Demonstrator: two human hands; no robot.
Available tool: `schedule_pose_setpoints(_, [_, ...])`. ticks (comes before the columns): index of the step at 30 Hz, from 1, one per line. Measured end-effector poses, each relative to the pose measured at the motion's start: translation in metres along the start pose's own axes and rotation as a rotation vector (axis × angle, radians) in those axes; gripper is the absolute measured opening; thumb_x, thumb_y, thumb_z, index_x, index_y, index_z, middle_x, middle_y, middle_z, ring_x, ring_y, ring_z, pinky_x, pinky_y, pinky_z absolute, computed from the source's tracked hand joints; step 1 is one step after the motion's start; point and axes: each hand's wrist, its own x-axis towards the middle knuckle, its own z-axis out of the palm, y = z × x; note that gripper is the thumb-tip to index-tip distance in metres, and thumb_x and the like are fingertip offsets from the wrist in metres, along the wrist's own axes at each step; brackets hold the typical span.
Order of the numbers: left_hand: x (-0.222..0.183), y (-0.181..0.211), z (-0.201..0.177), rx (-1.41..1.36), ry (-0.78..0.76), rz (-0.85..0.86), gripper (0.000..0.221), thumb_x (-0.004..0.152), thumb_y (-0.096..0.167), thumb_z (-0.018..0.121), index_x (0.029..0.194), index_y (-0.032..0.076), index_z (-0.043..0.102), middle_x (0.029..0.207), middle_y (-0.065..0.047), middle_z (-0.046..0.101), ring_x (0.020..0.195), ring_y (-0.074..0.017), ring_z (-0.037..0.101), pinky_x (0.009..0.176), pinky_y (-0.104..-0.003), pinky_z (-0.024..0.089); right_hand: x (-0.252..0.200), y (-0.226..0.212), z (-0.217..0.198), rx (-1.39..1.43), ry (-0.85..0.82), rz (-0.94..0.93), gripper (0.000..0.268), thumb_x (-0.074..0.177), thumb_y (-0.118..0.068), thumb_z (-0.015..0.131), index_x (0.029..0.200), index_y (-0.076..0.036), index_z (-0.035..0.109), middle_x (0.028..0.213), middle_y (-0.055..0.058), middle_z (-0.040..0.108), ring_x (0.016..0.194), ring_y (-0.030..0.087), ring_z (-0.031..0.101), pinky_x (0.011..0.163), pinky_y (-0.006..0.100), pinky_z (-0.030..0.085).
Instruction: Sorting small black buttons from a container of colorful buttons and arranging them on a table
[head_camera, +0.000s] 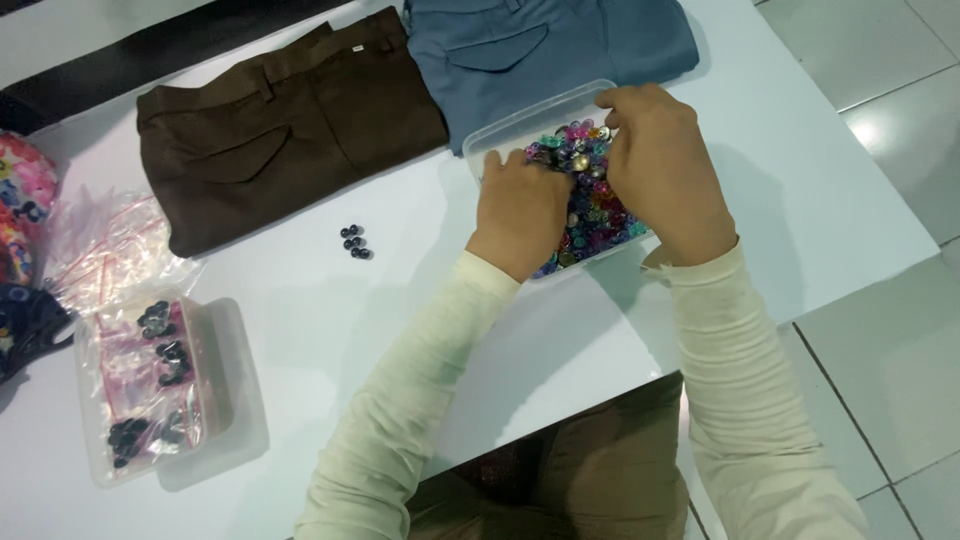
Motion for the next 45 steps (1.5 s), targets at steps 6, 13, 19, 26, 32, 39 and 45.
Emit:
schedule_pose_setpoints(6, [-0.005, -0.011, -0.011, 0.068, 0.148, -0.09, 0.027, 0.078, 0.009, 0.066, 0.063, 0.03, 0.069, 0.066, 0.001, 0.069, 0.083, -0.0258, 0.06, 0.095, -0.047, 0.037, -0.001, -0.007, -0.006, -0.07, -0.018, 0.041, 0.031, 0.093, 0.003, 0.064, 0.123, -0.002, 0.072, 0.101, 0.014, 0.055, 0.069, 0.032, 0.059, 0.06, 0.046, 0.047])
schedule_pose_setpoints(13, [-0.009, -0.027, -0.022, 0.165, 0.214, -0.089, 0.019, 0.079, 0.011, 0.068, 0.074, 0.029, 0.069, 0.063, 0.004, 0.065, 0.077, -0.0239, 0.057, 0.083, -0.044, 0.038, -0.001, 0.001, 0.021, -0.214, -0.198, -0.001, 0.035, 0.087, -0.003, 0.066, 0.119, -0.013, 0.077, 0.104, 0.008, 0.061, 0.089, 0.036, 0.065, 0.058, 0.051, 0.051])
schedule_pose_setpoints(19, [-0.015, -0.034, -0.044, -0.04, 0.155, -0.064, 0.021, 0.077, 0.001, 0.074, 0.094, 0.012, 0.082, 0.069, -0.013, 0.072, 0.077, -0.034, 0.067, 0.083, -0.05, 0.039, 0.002, -0.024, 0.012, -0.102, -0.287, -0.04, 0.033, 0.081, 0.008, 0.068, 0.109, -0.004, 0.08, 0.104, 0.016, 0.064, 0.099, 0.042, 0.069, 0.077, 0.057, 0.058])
schedule_pose_setpoints(26, [-0.003, -0.031, -0.03, -0.171, 0.259, 0.009, 0.021, 0.071, -0.004, 0.079, 0.089, 0.007, 0.08, 0.066, -0.013, 0.07, 0.075, -0.0349, 0.067, 0.088, -0.047, 0.039, 0.002, -0.019, 0.013, -0.223, -0.346, -0.021, 0.018, 0.086, 0.01, 0.061, 0.093, 0.001, 0.075, 0.095, 0.013, 0.06, 0.087, 0.034, 0.068, 0.067, 0.045, 0.058])
schedule_pose_setpoints(32, [0.001, -0.042, -0.029, -0.302, 0.359, 0.055, 0.018, 0.076, -0.006, 0.074, 0.09, 0.006, 0.076, 0.067, -0.014, 0.068, 0.075, -0.0337, 0.066, 0.085, -0.045, 0.044, 0.004, -0.014, 0.012, 0.085, -0.159, -0.087, 0.026, 0.094, 0.01, 0.057, 0.11, 0.001, 0.075, 0.093, 0.016, 0.059, 0.089, 0.042, 0.067, 0.068, 0.048, 0.056])
schedule_pose_setpoints(39, [-0.002, -0.053, -0.042, -0.751, 0.465, 0.086, 0.017, 0.091, 0.0, 0.068, 0.105, 0.009, 0.071, 0.088, -0.014, 0.074, 0.084, -0.0354, 0.068, 0.076, -0.046, 0.055, 0.006, -0.019, 0.006, 0.384, 0.094, -0.185, 0.009, 0.098, -0.001, 0.071, 0.105, 0.002, 0.076, 0.08, 0.014, 0.063, 0.073, 0.027, 0.068, 0.052, 0.03, 0.048])
schedule_pose_setpoints(45, [-0.023, -0.052, -0.049, -0.877, 0.638, 0.096, 0.01, 0.1, 0.001, 0.063, 0.109, 0.004, 0.066, 0.093, -0.015, 0.072, 0.09, -0.0305, 0.068, 0.082, -0.041, 0.055, 0.0, -0.034, -0.009, 0.398, 0.167, -0.247, 0.013, 0.098, 0.008, 0.066, 0.108, 0.006, 0.072, 0.088, 0.02, 0.066, 0.075, 0.036, 0.068, 0.056, 0.037, 0.052])
